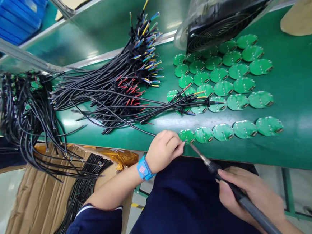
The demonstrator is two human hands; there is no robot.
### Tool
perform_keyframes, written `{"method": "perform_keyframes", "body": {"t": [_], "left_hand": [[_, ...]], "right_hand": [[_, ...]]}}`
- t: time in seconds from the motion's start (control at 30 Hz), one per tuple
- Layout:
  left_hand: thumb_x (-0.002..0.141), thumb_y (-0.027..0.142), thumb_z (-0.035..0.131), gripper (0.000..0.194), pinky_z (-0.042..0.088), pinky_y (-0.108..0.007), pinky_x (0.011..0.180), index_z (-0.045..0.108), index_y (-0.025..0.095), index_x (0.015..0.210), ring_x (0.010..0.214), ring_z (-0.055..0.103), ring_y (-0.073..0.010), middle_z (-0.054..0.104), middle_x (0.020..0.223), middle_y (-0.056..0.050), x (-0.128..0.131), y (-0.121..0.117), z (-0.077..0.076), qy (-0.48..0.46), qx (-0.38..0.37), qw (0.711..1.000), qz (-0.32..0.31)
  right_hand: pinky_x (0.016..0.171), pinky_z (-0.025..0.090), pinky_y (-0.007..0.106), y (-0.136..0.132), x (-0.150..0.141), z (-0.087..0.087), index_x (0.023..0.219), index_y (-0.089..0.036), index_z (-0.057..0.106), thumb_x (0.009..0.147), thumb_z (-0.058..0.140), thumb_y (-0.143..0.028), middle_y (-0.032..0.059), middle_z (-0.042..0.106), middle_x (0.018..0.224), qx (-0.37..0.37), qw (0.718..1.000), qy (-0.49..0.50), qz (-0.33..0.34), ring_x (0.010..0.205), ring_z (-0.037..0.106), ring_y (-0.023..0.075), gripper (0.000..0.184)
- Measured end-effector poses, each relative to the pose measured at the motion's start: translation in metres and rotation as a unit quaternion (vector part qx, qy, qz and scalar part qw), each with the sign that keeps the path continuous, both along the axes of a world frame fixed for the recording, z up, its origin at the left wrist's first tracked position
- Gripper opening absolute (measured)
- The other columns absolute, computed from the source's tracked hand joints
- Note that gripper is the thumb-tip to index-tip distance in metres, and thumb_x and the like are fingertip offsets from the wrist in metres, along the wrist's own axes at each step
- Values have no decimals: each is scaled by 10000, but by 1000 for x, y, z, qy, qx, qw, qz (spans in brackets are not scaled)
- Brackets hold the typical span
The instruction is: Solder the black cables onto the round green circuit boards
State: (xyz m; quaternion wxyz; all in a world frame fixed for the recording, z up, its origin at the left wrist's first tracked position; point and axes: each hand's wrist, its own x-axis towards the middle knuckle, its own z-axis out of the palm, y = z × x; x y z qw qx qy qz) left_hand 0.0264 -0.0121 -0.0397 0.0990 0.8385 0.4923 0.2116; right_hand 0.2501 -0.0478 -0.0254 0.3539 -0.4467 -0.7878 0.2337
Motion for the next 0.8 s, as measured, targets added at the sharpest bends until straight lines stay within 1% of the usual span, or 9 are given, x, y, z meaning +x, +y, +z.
{"method": "perform_keyframes", "body": {"t": [0.17,0.27,0.37,0.43,0.57,0.67,0.73,0.77,0.8], "left_hand": [[836,203,531,105,468,-287,694,542,154,744,774,536,-154,589,801,-52,0,0,1,-1,-1,1000,-2],[834,209,533,104,481,-289,711,550,152,748,811,542,-157,578,884,-75,0,0,2,-11,-1,1000,5],[835,207,529,108,490,-301,737,553,151,746,791,547,-140,563,997,-99,1,0,3,-23,-13,1000,12],[833,201,531,102,491,-316,766,552,152,747,806,554,-140,559,1034,-104,1,1,6,-32,-27,999,15],[827,189,538,77,483,-335,830,551,161,756,941,556,-173,578,1016,-92,3,3,12,-63,-76,995,29],[821,176,547,78,479,-331,850,554,158,745,949,563,-170,582,1008,-88,5,4,17,-89,-115,988,53],[819,173,550,85,479,-327,846,556,157,736,940,568,-168,583,1004,-85,7,4,19,-98,-131,984,65],[819,172,551,89,479,-324,844,557,157,731,936,569,-167,583,1001,-83,8,4,20,-100,-136,983,70],[820,173,550,91,478,-322,843,557,158,730,933,570,-166,583,1000,-80,9,4,21,-102,-139,982,75]], "right_hand": [[532,528,217,7,-5,8,864,-179,607,792,513,-197,0,621,598,50,998,-30,17,522,600,110,119],[564,538,233,4,-9,5,894,-165,597,803,510,-207,-4,620,599,45,997,-60,29,531,598,113,132],[612,547,257,-2,-10,0,940,-166,586,800,535,-207,9,656,680,30,994,-99,36,598,619,127,155],[624,547,265,-7,-10,-2,966,-168,574,783,567,-191,12,669,726,36,992,-112,38,636,628,132,185],[585,540,271,-9,-15,1,1008,-162,545,753,611,-185,-5,651,689,75,992,-96,31,609,619,130,264],[538,526,275,-7,-20,5,1015,-123,545,728,626,-170,-1,624,645,124,987,-94,29,570,599,131,302],[535,524,272,-6,-23,6,1001,-101,558,717,633,-158,8,624,642,147,984,-95,28,567,595,129,299],[543,527,265,-6,-23,6,990,-103,568,717,633,-157,10,630,649,144,985,-93,27,571,598,126,285],[553,530,257,-7,-22,6,975,-117,581,720,633,-163,8,639,659,123,989,-84,21,575,603,122,265]]}}
